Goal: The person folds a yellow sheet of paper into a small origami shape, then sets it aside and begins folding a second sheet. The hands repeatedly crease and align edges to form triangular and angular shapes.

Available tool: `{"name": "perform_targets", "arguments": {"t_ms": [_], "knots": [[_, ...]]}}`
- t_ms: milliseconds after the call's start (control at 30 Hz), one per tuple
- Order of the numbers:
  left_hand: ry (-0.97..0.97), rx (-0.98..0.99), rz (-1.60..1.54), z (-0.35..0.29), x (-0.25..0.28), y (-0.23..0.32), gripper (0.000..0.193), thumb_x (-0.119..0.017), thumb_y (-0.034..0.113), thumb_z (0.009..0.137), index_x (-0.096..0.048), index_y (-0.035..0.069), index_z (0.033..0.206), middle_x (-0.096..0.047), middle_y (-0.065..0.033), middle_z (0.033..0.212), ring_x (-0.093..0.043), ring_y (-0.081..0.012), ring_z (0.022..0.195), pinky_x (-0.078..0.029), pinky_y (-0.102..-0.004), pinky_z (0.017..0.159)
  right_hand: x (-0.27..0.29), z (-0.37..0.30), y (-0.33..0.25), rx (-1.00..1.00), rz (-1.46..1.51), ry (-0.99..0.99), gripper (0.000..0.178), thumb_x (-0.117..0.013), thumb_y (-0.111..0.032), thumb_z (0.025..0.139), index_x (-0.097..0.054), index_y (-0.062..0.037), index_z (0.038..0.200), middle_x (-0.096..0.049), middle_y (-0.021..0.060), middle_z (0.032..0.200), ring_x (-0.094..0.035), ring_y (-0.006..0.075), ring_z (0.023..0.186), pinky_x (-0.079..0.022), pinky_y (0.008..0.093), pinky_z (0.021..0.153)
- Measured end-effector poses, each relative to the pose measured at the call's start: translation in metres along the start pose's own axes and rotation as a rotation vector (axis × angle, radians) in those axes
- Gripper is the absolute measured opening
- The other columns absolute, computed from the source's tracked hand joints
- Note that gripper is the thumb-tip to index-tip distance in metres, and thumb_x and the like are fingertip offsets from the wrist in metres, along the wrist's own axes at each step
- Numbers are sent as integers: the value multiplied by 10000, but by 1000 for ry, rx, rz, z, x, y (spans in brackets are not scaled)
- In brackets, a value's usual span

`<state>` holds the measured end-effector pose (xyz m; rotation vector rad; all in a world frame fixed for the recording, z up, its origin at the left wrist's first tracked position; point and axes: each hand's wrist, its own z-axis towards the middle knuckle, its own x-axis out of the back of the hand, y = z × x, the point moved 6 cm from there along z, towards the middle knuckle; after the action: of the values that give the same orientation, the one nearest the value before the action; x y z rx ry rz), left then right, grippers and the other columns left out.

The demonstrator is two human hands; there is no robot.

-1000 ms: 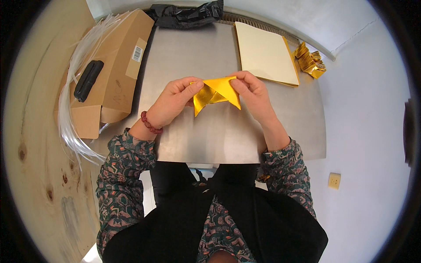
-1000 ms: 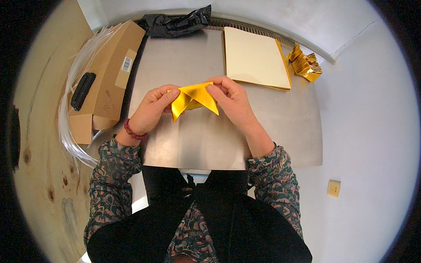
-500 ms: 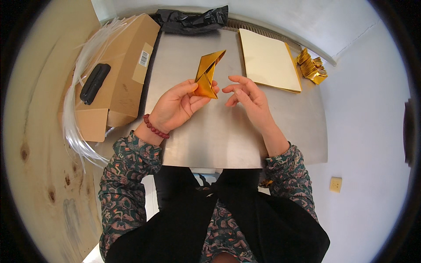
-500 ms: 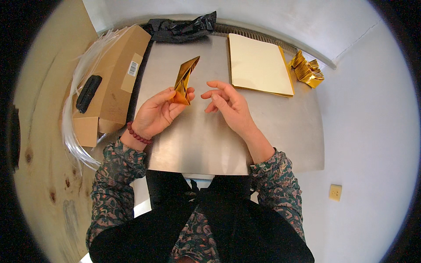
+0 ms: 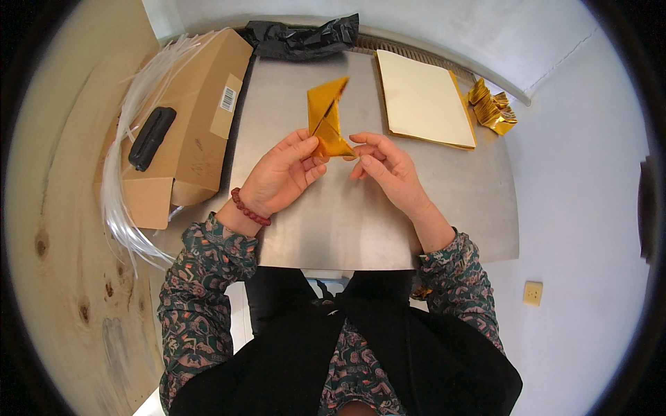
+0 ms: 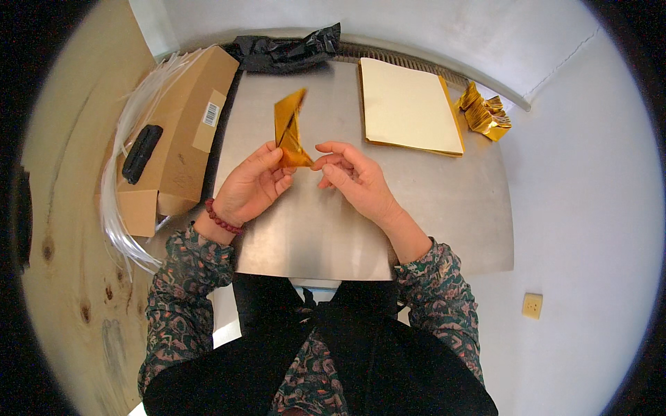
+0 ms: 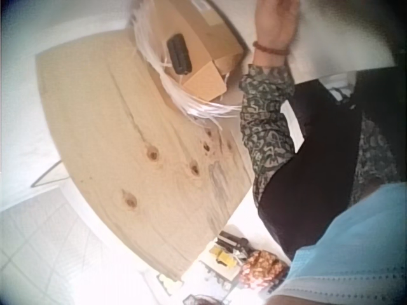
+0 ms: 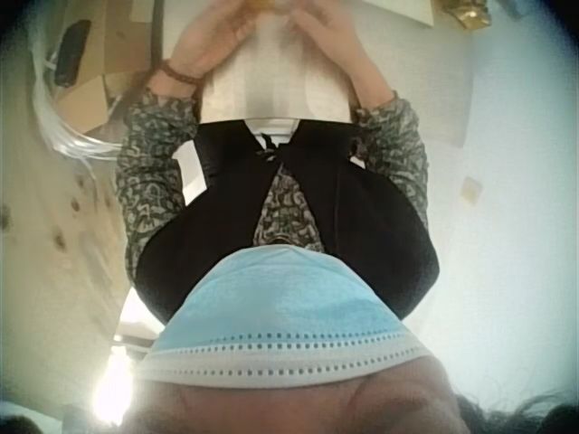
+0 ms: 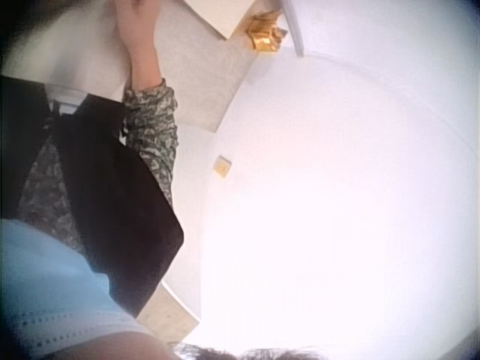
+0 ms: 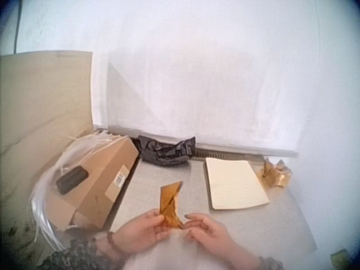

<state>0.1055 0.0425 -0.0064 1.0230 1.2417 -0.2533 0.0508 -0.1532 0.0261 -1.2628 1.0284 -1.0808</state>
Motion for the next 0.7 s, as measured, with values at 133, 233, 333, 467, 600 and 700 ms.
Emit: {"name": "perform_targets", "arguments": {"t_ms": [133, 233, 333, 467, 600, 700], "knots": [[131, -14, 73, -4, -4, 0, 286, -605, 166, 1133, -598, 70, 1402, -716, -75, 1327, -710, -184, 1179, -601, -330, 1046, 3, 1, 2, -12, 26, 11, 409, -626, -229, 1122, -582, -55, 1490, -743, 68, 1225, -699, 112, 948, -575, 280, 876], [193, -2, 45, -7, -10, -1, 330, -578, 165, 1138, -566, 30, 1439, -706, -66, 1240, -703, -163, 1081, -602, -302, 968, 4, 0, 2, -2, 13, 8, 406, -631, -220, 1119, -584, -52, 1485, -743, 66, 1225, -701, 113, 945, -576, 279, 874], [45, 109, -202, -6, -22, -4, 417, -509, 197, 1153, -500, -29, 1503, -651, -41, 1090, -630, -129, 906, -558, -253, 837, 4, -1, 2, 0, -12, 13, 408, -639, -216, 1115, -580, -46, 1482, -745, 62, 1213, -703, 116, 942, -576, 277, 871], [-26, 292, -411, -10, -23, -12, 531, -403, 265, 1168, -415, -94, 1558, -533, -13, 947, -462, -89, 726, -448, -211, 681, 4, -1, -2, 21, -36, 25, 461, -649, -198, 1103, -550, -46, 1527, -706, 75, 1315, -702, 115, 951, -573, 275, 868], [-125, 417, -401, -13, -21, -25, 534, -356, 285, 1174, -434, -97, 1540, -561, -18, 959, -445, -58, 680, -413, -187, 588, 10, -3, -12, 83, -70, 86, 514, -658, -178, 1090, -524, -52, 1569, -645, 85, 1419, -687, 101, 948, -567, 261, 853], [-227, 499, -390, -14, -22, -30, 532, -317, 288, 1175, -464, -83, 1527, -591, -14, 985, -419, -53, 664, -377, -188, 563, 13, -4, -11, 26, -24, 109, 468, -667, -173, 1087, -569, -44, 1527, -663, 67, 1356, -667, 86, 927, -563, 248, 830]]}}
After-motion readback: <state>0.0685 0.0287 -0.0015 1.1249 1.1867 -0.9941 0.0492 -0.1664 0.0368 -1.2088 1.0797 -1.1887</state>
